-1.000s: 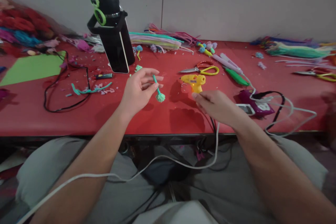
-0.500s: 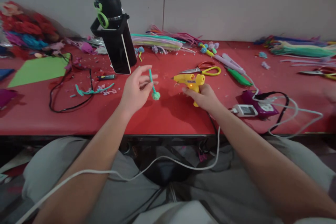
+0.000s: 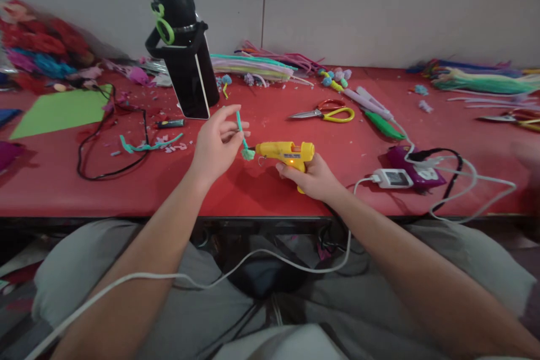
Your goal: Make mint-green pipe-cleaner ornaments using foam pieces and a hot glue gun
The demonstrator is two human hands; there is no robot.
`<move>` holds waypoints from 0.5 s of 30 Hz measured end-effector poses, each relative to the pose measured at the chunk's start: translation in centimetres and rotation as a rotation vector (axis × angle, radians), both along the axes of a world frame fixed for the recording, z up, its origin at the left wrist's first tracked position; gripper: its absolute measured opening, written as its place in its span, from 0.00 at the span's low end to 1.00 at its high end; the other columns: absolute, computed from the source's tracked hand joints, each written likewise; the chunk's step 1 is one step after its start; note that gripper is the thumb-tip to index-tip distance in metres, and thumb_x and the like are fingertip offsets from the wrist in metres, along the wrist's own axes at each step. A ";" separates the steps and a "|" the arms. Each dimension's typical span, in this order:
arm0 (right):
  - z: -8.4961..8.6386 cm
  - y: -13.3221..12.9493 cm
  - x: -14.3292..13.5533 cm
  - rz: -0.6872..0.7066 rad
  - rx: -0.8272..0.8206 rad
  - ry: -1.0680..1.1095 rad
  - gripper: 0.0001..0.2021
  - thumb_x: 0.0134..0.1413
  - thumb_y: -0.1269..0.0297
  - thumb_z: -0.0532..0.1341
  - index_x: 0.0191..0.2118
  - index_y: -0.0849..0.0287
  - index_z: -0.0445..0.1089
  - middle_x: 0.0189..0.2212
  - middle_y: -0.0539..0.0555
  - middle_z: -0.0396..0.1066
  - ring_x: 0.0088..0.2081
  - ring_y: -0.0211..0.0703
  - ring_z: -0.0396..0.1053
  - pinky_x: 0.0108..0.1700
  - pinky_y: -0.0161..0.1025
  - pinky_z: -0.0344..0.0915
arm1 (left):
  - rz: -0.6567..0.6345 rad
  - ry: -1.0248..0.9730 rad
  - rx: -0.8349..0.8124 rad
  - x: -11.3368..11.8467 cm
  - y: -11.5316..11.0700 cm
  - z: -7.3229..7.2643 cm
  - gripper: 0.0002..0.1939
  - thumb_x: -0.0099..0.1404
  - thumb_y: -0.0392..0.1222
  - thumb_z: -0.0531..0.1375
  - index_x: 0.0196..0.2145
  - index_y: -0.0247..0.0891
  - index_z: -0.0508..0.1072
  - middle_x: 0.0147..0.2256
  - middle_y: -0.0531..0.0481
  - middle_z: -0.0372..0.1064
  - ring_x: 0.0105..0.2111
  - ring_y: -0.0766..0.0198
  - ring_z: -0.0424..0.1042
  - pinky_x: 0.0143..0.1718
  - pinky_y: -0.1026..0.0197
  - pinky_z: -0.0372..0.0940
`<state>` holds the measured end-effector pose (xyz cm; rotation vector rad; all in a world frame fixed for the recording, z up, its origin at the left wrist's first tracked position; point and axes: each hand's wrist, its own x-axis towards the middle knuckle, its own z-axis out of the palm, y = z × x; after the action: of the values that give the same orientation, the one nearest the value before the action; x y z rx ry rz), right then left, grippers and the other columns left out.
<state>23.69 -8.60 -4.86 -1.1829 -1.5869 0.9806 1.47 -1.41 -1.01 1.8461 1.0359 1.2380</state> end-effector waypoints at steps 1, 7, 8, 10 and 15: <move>0.0 0.0 0.0 -0.003 0.001 -0.001 0.12 0.56 0.52 0.64 0.36 0.57 0.73 0.27 0.51 0.70 0.28 0.40 0.66 0.33 0.39 0.66 | 0.000 -0.001 0.001 0.0 0.0 0.0 0.24 0.66 0.28 0.60 0.59 0.39 0.68 0.44 0.44 0.80 0.44 0.57 0.83 0.49 0.53 0.78; 0.3 -0.1 -0.3 -0.010 0.005 -0.001 0.11 0.54 0.54 0.64 0.36 0.57 0.73 0.27 0.50 0.70 0.28 0.39 0.65 0.32 0.38 0.65 | 0.005 0.006 0.005 0.1 -0.1 0.2 0.24 0.66 0.28 0.60 0.58 0.40 0.68 0.43 0.46 0.80 0.45 0.57 0.82 0.49 0.54 0.78; 0.3 -0.1 -0.3 -0.010 0.012 -0.003 0.11 0.54 0.54 0.65 0.35 0.57 0.73 0.27 0.50 0.70 0.27 0.39 0.64 0.31 0.38 0.64 | 0.006 0.005 0.005 0.1 -0.1 0.2 0.24 0.66 0.28 0.60 0.58 0.40 0.69 0.43 0.46 0.80 0.44 0.57 0.82 0.49 0.54 0.78; 0.4 -0.1 -0.3 -0.006 0.023 -0.006 0.11 0.54 0.55 0.64 0.35 0.57 0.72 0.26 0.50 0.69 0.27 0.38 0.63 0.30 0.37 0.63 | 0.007 0.005 0.005 0.1 -0.2 0.2 0.24 0.66 0.28 0.60 0.58 0.40 0.69 0.43 0.46 0.80 0.44 0.57 0.82 0.49 0.54 0.78; 0.4 -0.2 -0.4 -0.001 0.023 -0.005 0.10 0.55 0.56 0.64 0.35 0.58 0.72 0.25 0.49 0.68 0.26 0.37 0.62 0.30 0.37 0.62 | 0.011 0.010 0.006 0.1 -0.1 0.2 0.24 0.66 0.29 0.61 0.59 0.41 0.68 0.46 0.45 0.80 0.43 0.58 0.83 0.49 0.54 0.78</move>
<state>23.30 -8.82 -4.47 -1.1711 -1.5978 0.9573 1.58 -1.56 -0.85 1.8548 1.0502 1.2408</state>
